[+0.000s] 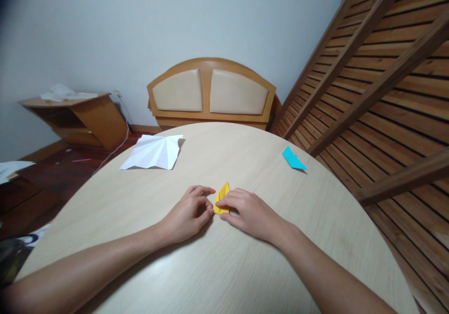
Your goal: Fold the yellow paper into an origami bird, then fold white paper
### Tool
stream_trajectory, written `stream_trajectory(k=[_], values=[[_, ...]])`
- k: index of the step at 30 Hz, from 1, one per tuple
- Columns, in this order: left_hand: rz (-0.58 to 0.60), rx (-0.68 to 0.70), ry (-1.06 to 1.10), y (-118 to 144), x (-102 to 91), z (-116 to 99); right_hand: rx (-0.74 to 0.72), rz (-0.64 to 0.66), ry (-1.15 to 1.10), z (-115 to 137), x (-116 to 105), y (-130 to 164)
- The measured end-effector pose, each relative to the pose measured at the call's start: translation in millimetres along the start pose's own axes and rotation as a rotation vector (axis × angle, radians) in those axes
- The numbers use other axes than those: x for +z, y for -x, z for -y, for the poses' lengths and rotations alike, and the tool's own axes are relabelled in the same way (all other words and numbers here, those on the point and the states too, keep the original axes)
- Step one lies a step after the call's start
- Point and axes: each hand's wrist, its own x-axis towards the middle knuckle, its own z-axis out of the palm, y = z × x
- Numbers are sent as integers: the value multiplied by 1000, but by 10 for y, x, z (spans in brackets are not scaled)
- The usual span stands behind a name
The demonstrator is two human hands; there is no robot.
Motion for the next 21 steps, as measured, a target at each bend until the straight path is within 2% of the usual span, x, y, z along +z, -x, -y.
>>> stream_trajectory(k=[3, 7, 16, 21], values=[[-6, -41, -28, 2, -16, -32, 21, 17, 31, 5, 5, -15], [-28, -25, -58, 2, -28, -20, 32, 30, 69, 15, 1, -16], [21, 189, -74, 2, -81, -27, 29, 19, -6, -52, -18, 31], [60, 104, -109, 16, -106, -41, 12, -58, -52, -83, -6, 33]])
